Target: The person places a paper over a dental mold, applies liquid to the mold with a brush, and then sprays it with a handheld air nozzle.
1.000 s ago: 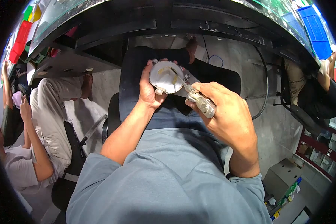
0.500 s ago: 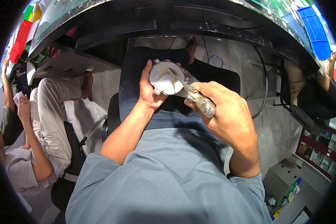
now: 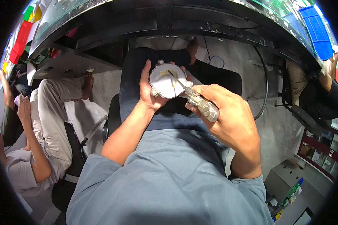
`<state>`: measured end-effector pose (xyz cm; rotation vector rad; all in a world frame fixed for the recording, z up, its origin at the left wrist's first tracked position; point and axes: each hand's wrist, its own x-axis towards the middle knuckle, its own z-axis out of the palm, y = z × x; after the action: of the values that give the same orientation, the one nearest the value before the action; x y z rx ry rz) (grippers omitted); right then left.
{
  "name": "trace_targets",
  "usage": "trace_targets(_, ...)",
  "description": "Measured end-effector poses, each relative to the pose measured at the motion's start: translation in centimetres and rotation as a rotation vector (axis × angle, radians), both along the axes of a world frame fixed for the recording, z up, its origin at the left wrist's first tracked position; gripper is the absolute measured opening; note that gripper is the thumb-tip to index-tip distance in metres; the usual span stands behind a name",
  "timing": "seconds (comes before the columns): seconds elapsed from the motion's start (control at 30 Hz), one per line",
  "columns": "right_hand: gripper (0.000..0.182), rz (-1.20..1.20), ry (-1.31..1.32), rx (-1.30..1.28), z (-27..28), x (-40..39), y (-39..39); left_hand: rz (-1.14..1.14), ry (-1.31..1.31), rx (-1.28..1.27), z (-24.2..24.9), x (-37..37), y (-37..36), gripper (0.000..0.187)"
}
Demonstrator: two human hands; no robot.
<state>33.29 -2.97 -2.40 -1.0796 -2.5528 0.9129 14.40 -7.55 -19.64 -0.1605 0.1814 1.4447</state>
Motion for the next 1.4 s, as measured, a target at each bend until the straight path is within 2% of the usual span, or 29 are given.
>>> trace_targets(0.37,0.035,0.020,0.037,-0.091,0.7,0.3,0.0,-0.115,-0.091,0.101,-0.5,-0.3,-0.1,0.080)
trace_targets(0.8,0.038,0.049,0.063,-0.084,1.0,0.8,-0.2,-0.106,-0.066,0.085,0.0,0.1,0.0,0.079)
trace_targets(1.1,0.036,0.056,0.051,-0.047,1.6,1.0,-0.4,-0.053,0.018,0.098,-0.1,0.6,0.3,0.068)
trace_targets(1.27,0.037,0.069,0.047,-0.082,1.7,0.8,-0.5,0.038,0.241,0.051,0.3,0.6,0.1,0.055)
trace_targets(1.4,0.037,0.032,0.033,-0.080,1.9,0.7,-0.6,0.062,0.273,0.059,0.2,0.5,0.1,0.055)
